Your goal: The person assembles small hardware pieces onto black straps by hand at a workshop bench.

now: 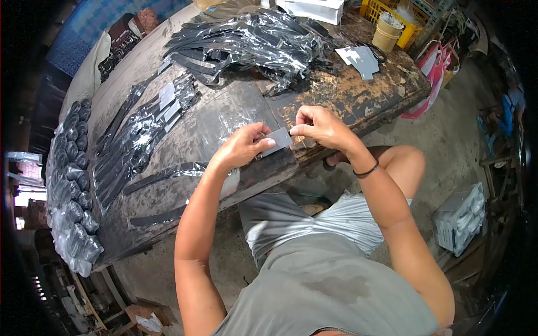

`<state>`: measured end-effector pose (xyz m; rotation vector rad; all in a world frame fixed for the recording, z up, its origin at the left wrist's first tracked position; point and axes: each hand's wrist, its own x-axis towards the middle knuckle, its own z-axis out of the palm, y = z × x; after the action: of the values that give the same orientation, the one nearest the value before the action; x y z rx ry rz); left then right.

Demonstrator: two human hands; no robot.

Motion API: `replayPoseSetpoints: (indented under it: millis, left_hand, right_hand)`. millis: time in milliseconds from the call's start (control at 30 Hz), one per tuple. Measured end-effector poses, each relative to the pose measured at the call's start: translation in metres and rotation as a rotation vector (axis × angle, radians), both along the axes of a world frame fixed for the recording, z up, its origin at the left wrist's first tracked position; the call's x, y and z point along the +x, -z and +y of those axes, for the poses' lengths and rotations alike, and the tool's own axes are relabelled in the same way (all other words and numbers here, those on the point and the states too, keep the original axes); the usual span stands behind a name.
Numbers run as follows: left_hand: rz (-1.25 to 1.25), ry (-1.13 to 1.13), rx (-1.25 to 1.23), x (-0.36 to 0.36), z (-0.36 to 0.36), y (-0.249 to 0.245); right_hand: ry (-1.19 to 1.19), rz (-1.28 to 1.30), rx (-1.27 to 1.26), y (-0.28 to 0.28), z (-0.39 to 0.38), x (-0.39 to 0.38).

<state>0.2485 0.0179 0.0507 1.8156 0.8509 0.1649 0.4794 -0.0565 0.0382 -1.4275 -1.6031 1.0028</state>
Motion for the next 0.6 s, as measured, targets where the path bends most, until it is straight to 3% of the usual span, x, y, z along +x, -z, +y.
replayPoseSetpoints:
  millis: [233,467,600]
  left_hand:
    - [0.099,0.057,0.013,0.011,0.000,-0.009]
    - [0.059,0.077,0.128,0.018,-0.004,-0.013]
    - [0.139,0.068,0.147,0.012,0.003,-0.011]
  right_hand:
    - [0.074,-0.131,0.059,-0.016,-0.010,-0.010]
    - [0.083,-0.029,0.023,-0.013,-0.012,-0.006]
    - [0.134,-0.108,0.265,-0.010,-0.015,-0.008]
